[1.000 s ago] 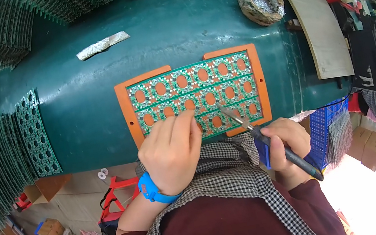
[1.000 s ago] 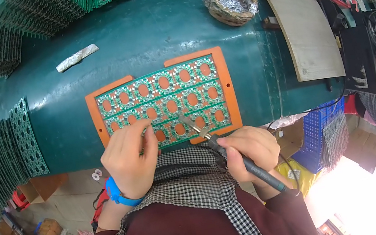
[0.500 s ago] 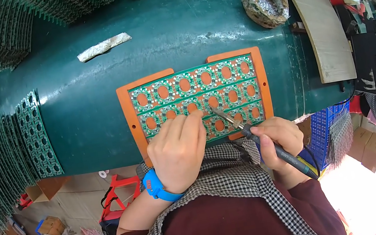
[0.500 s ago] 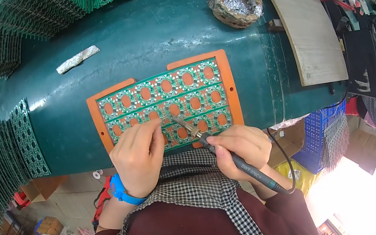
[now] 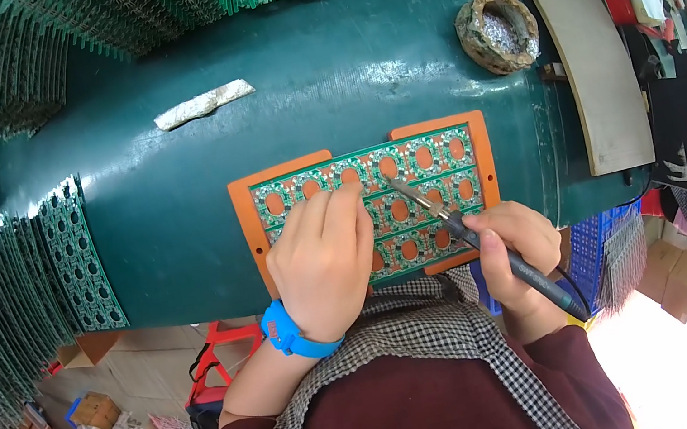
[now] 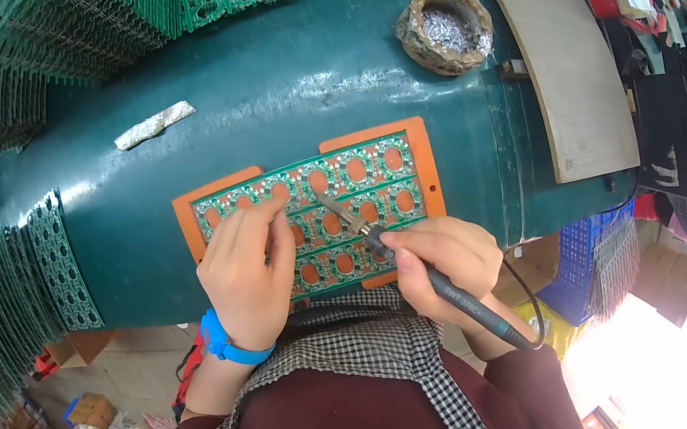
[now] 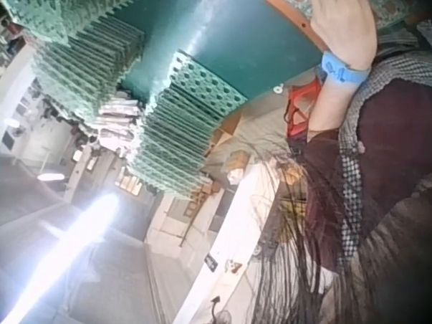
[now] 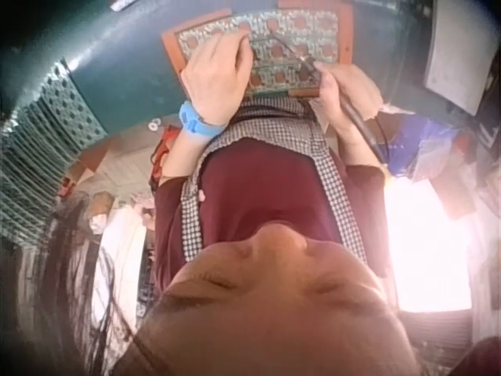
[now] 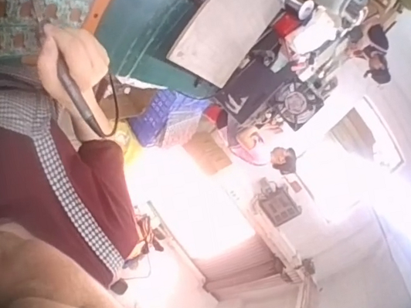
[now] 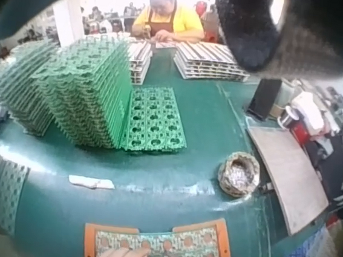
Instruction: The person solders circuit board panels held in a fixture using a soldering iron and solder wire, removes the completed panel, stacks it onto a pile, and loads a new panel into the fixture to solder.
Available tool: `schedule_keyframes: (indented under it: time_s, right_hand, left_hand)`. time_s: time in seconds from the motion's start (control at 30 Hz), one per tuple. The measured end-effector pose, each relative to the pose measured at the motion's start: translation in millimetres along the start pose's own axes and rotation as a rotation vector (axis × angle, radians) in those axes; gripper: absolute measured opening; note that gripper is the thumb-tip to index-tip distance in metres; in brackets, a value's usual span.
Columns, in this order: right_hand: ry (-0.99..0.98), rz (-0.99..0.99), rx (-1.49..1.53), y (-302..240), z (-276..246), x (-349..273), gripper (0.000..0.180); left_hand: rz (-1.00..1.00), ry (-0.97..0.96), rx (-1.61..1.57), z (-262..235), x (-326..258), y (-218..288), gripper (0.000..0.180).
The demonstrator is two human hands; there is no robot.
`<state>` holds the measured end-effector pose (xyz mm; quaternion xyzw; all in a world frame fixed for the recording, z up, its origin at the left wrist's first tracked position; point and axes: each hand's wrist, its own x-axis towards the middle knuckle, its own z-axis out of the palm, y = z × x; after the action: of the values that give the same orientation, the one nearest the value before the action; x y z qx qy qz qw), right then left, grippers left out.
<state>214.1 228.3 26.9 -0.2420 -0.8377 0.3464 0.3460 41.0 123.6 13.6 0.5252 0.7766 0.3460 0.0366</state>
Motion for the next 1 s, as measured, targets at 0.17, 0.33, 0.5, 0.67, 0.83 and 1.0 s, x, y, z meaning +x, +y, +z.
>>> schedule_keyframes:
  time_s: [0.17, 0.33, 0.5, 0.67, 0.83, 1.0]
  right_hand:
    - [-0.042, 0.021, 0.004, -0.3, 4.5, 4.1, 0.008]
    - [-0.037, -0.011, 0.014, 2.1, 5.2, 2.4, 0.009]
    - [0.002, -0.076, -0.022, 2.1, 1.8, 8.7, 0.013]
    - [-0.032, -0.101, -0.005, 1.2, 16.1, 15.0, 0.015]
    - [-0.031, -0.083, -0.003, 1.2, 20.6, 14.2, 0.014]
    - [0.007, -0.110, -0.024, -2.9, 10.5, 3.6, 0.011]
  left_hand:
    - [-0.032, -0.053, 0.033, 3.2, 2.7, 1.6, 0.020]
    - [-0.009, -0.093, -0.006, 2.4, 3.8, -1.5, 0.020]
    - [-0.049, -0.025, 0.042, -4.8, 8.2, -1.9, 0.020]
    - [-0.058, -0.021, -0.001, -1.1, 7.0, -7.1, 0.021]
    - [-0.072, -0.088, -0.051, -5.6, 9.3, -6.5, 0.021]
    - [-0.121, -0.074, -0.126, -12.3, 1.1, -5.7, 0.021]
